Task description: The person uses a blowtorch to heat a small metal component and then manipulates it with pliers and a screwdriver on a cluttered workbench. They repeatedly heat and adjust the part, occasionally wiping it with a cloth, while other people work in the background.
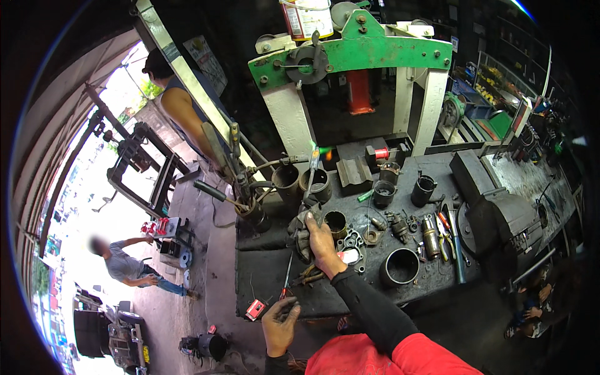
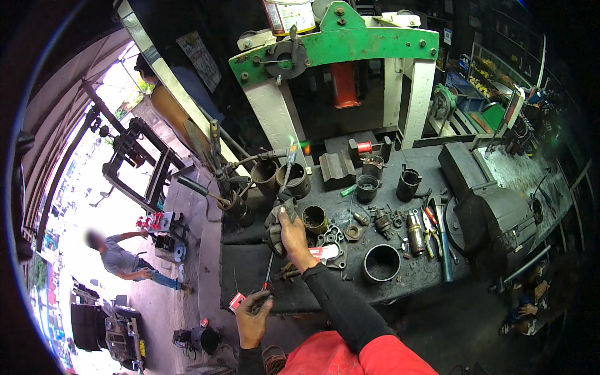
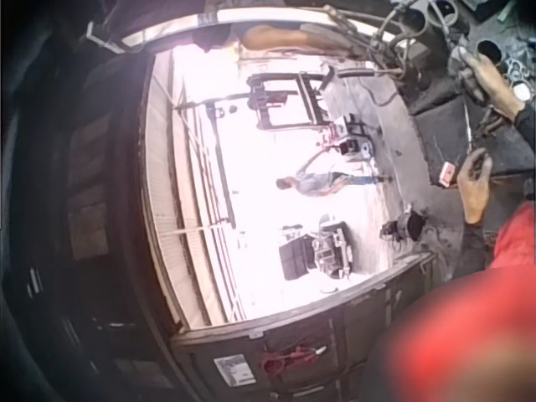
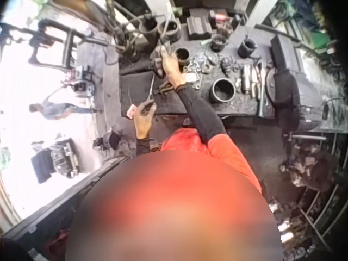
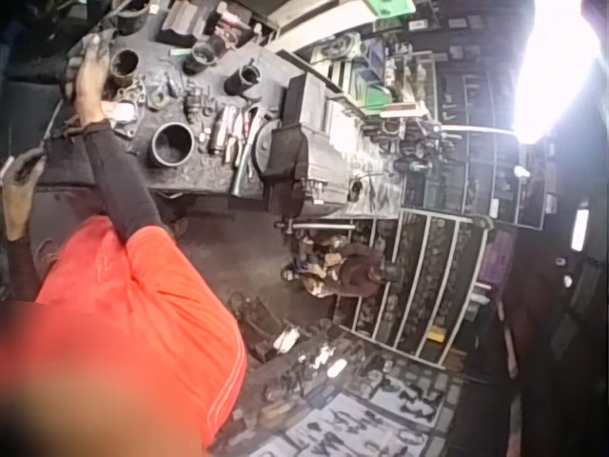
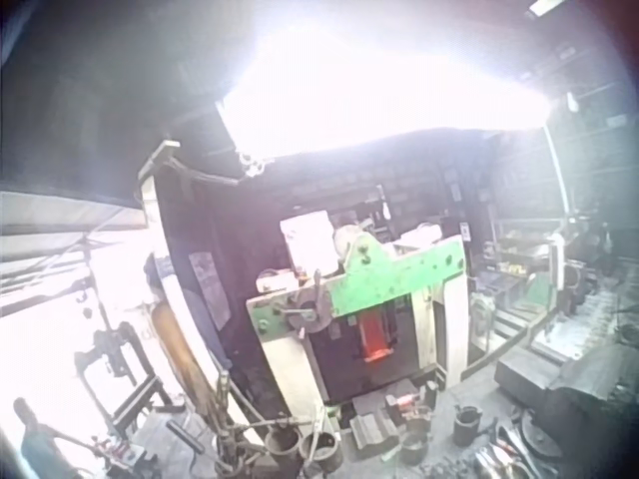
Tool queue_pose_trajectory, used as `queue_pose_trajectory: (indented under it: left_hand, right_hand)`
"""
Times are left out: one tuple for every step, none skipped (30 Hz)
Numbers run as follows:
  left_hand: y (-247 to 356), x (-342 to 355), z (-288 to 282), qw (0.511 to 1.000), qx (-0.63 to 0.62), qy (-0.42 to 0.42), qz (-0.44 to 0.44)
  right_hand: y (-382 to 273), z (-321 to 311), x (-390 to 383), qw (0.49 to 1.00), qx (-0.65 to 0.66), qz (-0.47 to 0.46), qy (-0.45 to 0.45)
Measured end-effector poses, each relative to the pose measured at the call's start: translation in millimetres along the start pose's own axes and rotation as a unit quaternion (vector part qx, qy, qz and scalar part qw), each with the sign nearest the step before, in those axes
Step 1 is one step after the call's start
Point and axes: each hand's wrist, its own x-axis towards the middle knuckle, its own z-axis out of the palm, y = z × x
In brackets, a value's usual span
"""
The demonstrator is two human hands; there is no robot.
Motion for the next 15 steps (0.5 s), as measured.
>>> queue_pose_trajectory:
  left_hand:
    - [-1,-1,-2,1.000,-0.002,0.009,-0.007]
    - [0,-1,-4,1.000,-0.004,0.013,-0.025]
    - [1,-1,-6,0.999,0.029,0.041,0.001]
    - [2,-2,-9,0.996,0.059,0.058,0.017]
    - [3,0,-10,0.995,0.069,0.059,0.049]
    - [4,0,-11,0.992,0.083,0.072,0.057]
    - [7,2,-11,0.990,0.074,0.071,0.102]
    - [8,4,-10,0.992,0.068,0.082,0.071]
    - [10,7,-5,0.992,0.063,0.094,0.061]
    - [15,6,-3,0.993,0.071,0.080,0.049]
    - [23,1,-3,0.993,0.087,0.076,0.035]
    - [27,9,10,0.995,0.084,0.042,0.039]
    - [34,15,24,0.996,0.082,0.015,0.041]
    - [44,15,38,0.996,0.084,-0.006,0.042]
    - [54,16,57,0.986,0.112,-0.040,0.115]
  right_hand:
    - [-1,-3,-11,0.999,0.000,0.035,-0.012]
    - [-4,-10,-25,0.997,0.001,0.070,-0.023]
    - [-8,-16,-39,0.995,0.017,0.088,-0.040]
    - [-8,-16,-54,0.999,0.004,0.029,-0.023]
    - [-17,-32,-71,0.991,-0.005,0.118,-0.064]
    - [-16,-36,-91,0.992,-0.107,0.061,0.011]
    - [-25,-57,-109,0.986,-0.143,0.083,-0.003]
    - [-34,-79,-128,0.989,-0.104,0.104,-0.036]
    - [-42,-98,-140,0.975,-0.215,-0.058,0.026]
    - [-57,-129,-149,0.949,-0.288,-0.110,0.062]
    - [-72,-159,-163,0.918,-0.356,-0.148,0.090]
    - [-90,-189,-163,0.828,-0.485,-0.236,0.157]
    - [-106,-215,-162,0.816,-0.497,-0.214,0.205]
    - [-123,-238,-152,0.804,-0.507,-0.208,0.233]
    - [-139,-257,-145,0.794,-0.516,-0.188,0.261]
